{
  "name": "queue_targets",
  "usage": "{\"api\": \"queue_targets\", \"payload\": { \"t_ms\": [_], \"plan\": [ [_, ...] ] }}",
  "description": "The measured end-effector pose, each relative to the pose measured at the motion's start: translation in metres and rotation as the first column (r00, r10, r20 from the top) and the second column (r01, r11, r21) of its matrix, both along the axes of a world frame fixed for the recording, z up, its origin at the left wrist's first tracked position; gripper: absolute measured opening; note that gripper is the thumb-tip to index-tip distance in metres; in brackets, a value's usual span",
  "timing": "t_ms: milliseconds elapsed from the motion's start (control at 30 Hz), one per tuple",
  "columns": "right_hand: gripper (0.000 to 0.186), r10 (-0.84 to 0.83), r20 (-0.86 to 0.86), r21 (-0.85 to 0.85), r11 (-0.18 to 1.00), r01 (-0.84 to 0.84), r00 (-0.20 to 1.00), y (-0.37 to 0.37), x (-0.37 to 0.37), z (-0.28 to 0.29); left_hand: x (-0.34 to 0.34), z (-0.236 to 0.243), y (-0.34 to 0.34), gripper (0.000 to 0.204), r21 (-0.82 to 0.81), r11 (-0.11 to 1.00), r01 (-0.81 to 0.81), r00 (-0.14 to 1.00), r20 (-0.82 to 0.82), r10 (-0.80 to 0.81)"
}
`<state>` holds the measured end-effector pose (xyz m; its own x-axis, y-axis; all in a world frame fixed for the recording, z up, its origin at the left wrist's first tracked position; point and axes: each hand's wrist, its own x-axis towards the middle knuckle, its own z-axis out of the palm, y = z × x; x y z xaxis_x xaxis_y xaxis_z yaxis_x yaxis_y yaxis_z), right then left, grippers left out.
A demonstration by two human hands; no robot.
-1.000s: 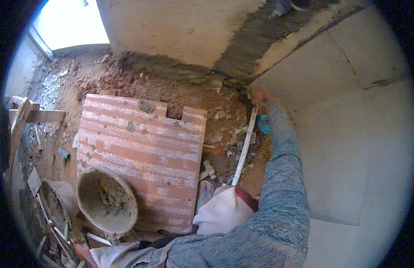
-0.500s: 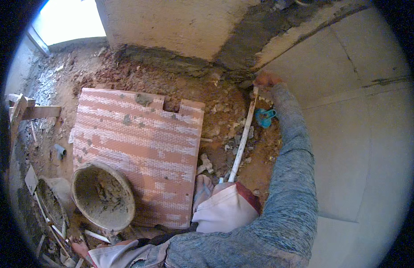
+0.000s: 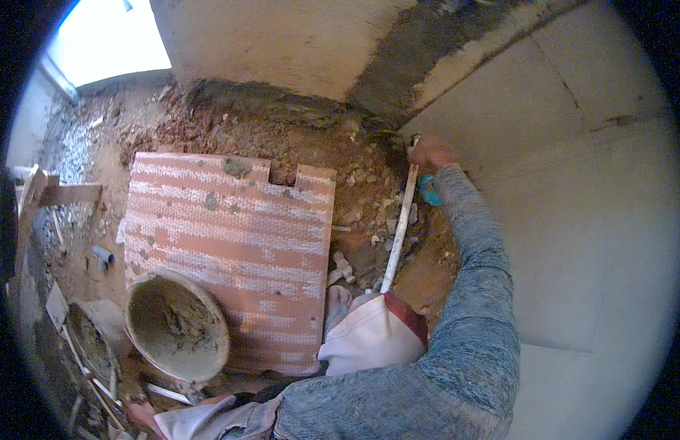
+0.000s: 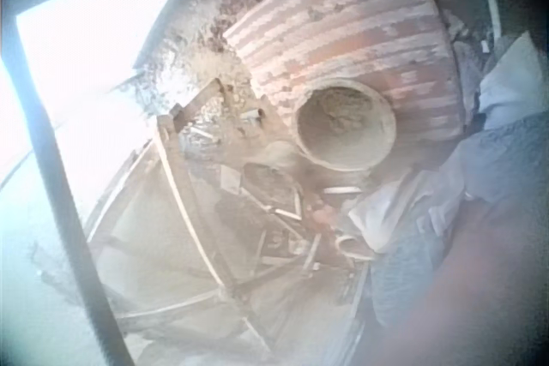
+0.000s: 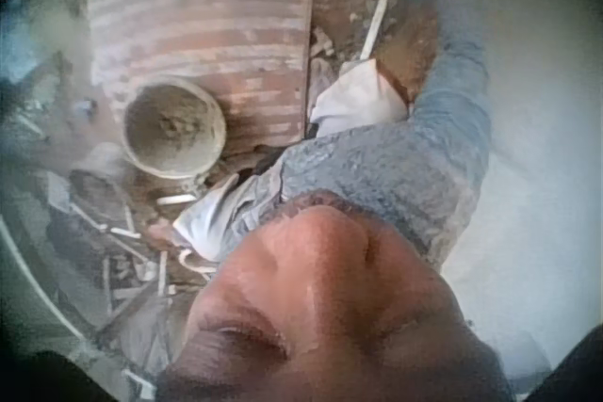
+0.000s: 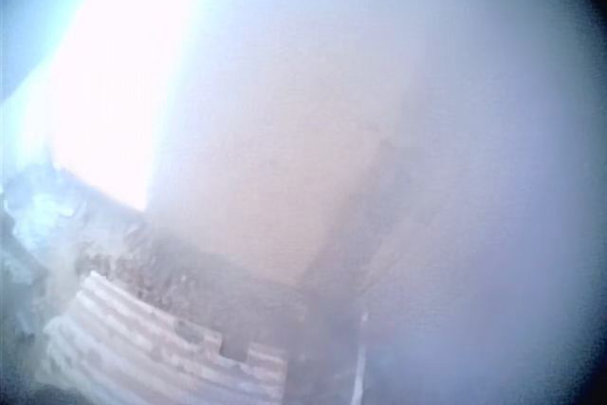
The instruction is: The person applies mortar to the back of a large floor tile using a trowel and a brush, then spreads the mortar evenly across the surface of the tile while sitting on the floor.
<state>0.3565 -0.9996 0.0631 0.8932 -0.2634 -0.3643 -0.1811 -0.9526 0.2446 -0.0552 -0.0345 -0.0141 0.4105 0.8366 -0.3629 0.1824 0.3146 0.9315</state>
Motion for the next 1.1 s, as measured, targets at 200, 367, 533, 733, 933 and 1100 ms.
{"api": "queue_targets", "payload": {
  "t_ms": [200, 367, 533, 733, 933, 1100],
  "plan": [
    [0.035, -0.565, -0.133, 0.759, 0.47, 0.45, 0.814, -0.007, -0.064, -0.096, 0.078, 0.036, -0.085, 0.046, -0.047, 0.991, 0.126, 0.992, 0.023, -0.125],
    [0.022, -0.691, -0.565, 0.812, -0.564, 0.152, 0.451, 0.116, -0.068, -0.1, 0.133, 0.089, -0.182, 0.049, -0.149, 0.94, 0.306, 0.951, 0.096, -0.294],
    [0.022, -0.775, -0.507, 0.732, -0.618, -0.286, 0.378, 0.137, -0.037, -0.178, 0.181, 0.113, -0.322, 0.052, -0.413, 0.732, 0.542, 0.839, 0.212, -0.501],
    [0.022, -0.729, -0.602, 0.616, -0.684, -0.39, 0.328, 0.167, 0.022, -0.175, 0.183, 0.133, -0.481, 0.056, -0.714, 0.366, 0.597, 0.745, 0.324, -0.583],
    [0.018, -0.594, -0.651, 0.334, -0.783, -0.524, 0.472, 0.145, 0.06, -0.21, 0.173, 0.131, -0.57, 0.061, -0.829, 0.17, 0.533, 0.748, 0.368, -0.552],
    [0.014, -0.572, -0.796, 0.301, -0.658, -0.69, 0.199, 0.184, 0.106, -0.154, 0.171, 0.132, -0.586, 0.063, -0.839, 0.233, 0.491, 0.796, 0.323, -0.513]
  ]
}}
